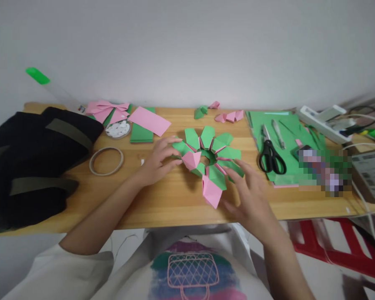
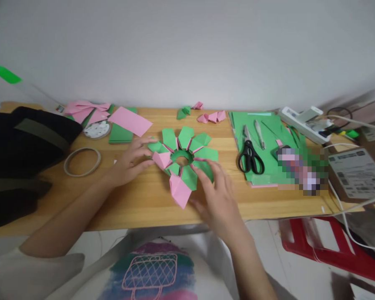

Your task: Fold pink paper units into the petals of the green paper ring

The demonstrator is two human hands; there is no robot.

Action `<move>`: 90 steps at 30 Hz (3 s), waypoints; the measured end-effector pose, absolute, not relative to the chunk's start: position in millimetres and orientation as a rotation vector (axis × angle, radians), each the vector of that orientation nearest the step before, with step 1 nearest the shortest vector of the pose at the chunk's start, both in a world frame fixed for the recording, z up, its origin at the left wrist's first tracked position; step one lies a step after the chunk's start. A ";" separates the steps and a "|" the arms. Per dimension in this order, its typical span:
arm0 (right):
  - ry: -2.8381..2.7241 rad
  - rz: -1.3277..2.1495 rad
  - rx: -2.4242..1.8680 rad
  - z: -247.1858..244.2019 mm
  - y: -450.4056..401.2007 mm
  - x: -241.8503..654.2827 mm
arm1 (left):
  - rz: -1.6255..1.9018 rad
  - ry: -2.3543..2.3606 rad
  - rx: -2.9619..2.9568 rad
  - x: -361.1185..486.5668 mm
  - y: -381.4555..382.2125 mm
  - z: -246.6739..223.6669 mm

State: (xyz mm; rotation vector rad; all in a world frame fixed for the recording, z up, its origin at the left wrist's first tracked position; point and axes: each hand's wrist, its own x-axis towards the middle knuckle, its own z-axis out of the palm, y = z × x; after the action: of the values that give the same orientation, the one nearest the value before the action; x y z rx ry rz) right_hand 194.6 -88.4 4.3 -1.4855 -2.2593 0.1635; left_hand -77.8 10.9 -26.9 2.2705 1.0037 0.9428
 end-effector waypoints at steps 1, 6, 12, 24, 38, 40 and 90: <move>-2.278 0.171 -1.434 4.6 -89.7 188.0 | 0.950 1.007 2.267 -77.3 10.4 -27.4; -2.065 0.166 -1.278 1.6 -82.1 172.2 | 0.980 1.057 2.243 -73.7 7.8 -30.2; -1.549 0.483 -1.351 -5.5 -63.9 172.1 | 1.004 1.059 2.262 -70.2 6.0 -30.1; -1.263 0.645 -1.451 -4.5 -57.7 187.2 | 1.006 1.026 2.271 -69.3 3.5 -26.2; -1.245 0.765 -1.388 18.6 -56.3 187.9 | 1.036 1.016 2.282 -69.4 2.2 -24.2; -1.250 0.785 -1.387 16.2 -56.8 188.9 | 1.045 1.004 2.291 -69.3 2.5 -24.7; -1.894 0.323 -1.075 -8.6 -76.0 183.0 | 0.968 0.867 2.759 -23.4 -37.3 16.1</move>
State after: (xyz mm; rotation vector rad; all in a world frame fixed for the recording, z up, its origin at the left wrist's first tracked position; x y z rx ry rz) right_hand 183.0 -76.0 -8.6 -1.0746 -1.8938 0.3230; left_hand -23.4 -37.3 16.1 2.7591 0.8669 0.9675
